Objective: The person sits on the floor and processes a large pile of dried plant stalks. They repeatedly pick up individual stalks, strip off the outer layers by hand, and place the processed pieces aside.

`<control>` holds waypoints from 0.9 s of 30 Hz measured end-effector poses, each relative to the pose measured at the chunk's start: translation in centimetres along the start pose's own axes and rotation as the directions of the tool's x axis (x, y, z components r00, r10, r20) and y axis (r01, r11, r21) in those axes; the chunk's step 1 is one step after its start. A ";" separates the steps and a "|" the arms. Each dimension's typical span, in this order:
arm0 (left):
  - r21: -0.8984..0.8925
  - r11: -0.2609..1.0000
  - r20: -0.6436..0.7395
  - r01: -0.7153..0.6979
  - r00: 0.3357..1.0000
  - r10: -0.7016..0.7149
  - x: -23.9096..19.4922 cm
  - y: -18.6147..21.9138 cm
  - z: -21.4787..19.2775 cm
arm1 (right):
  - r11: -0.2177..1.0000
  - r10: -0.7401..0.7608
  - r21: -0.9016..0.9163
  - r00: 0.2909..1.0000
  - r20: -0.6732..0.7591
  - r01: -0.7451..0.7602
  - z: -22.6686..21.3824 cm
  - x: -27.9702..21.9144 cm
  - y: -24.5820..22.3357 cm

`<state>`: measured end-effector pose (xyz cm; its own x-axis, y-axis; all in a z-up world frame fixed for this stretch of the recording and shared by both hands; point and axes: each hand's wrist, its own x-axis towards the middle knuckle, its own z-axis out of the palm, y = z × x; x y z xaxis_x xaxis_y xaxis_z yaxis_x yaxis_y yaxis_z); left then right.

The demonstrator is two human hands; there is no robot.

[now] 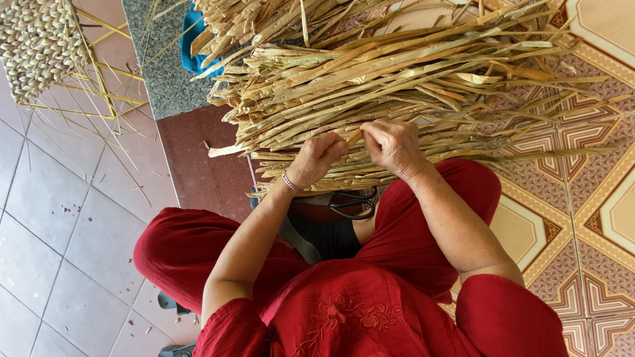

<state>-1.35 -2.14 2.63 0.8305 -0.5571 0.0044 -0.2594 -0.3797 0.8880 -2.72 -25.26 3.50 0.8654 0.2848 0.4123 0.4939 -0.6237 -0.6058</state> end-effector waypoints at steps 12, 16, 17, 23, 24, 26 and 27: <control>-0.110 0.992 -0.072 -0.070 0.995 0.063 0.7 3.0 1.5 | 0.995 -0.086 -0.047 0.995 -0.059 0.084 1.5 -0.8 1.1; 0.136 0.982 -0.184 -0.134 0.970 0.158 0.8 3.4 2.6 | 0.995 -0.066 -0.074 0.995 -0.078 0.060 1.9 -0.8 1.2; 0.150 0.978 -0.204 -0.144 0.964 0.173 0.8 3.4 3.0 | 0.995 -0.054 -0.085 0.995 -0.082 0.047 1.8 -0.9 1.1; 0.175 0.977 -0.280 -0.119 0.946 0.165 0.7 3.1 4.2 | 0.993 -0.101 -0.081 0.982 -0.159 0.089 1.0 -0.7 0.3; 0.165 0.978 -0.291 -0.130 0.941 0.174 0.7 3.0 4.2 | 0.993 -0.107 -0.073 0.981 -0.162 0.096 0.9 -0.7 0.2; 0.149 0.977 -0.316 -0.152 0.929 0.193 0.7 2.8 4.2 | 0.996 -0.072 -0.056 0.989 -0.128 0.066 0.9 -0.7 0.1; 0.147 0.979 -0.316 -0.141 0.931 0.181 0.7 2.7 4.1 | 0.998 -0.056 -0.047 0.992 -0.111 0.051 0.9 -0.7 0.0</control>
<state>-3.47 -6.57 3.20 0.8820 -0.3547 0.3103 -0.4434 -0.4018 0.8012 -3.25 -24.80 2.56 0.8219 0.2364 0.5183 0.5324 -0.6424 -0.5512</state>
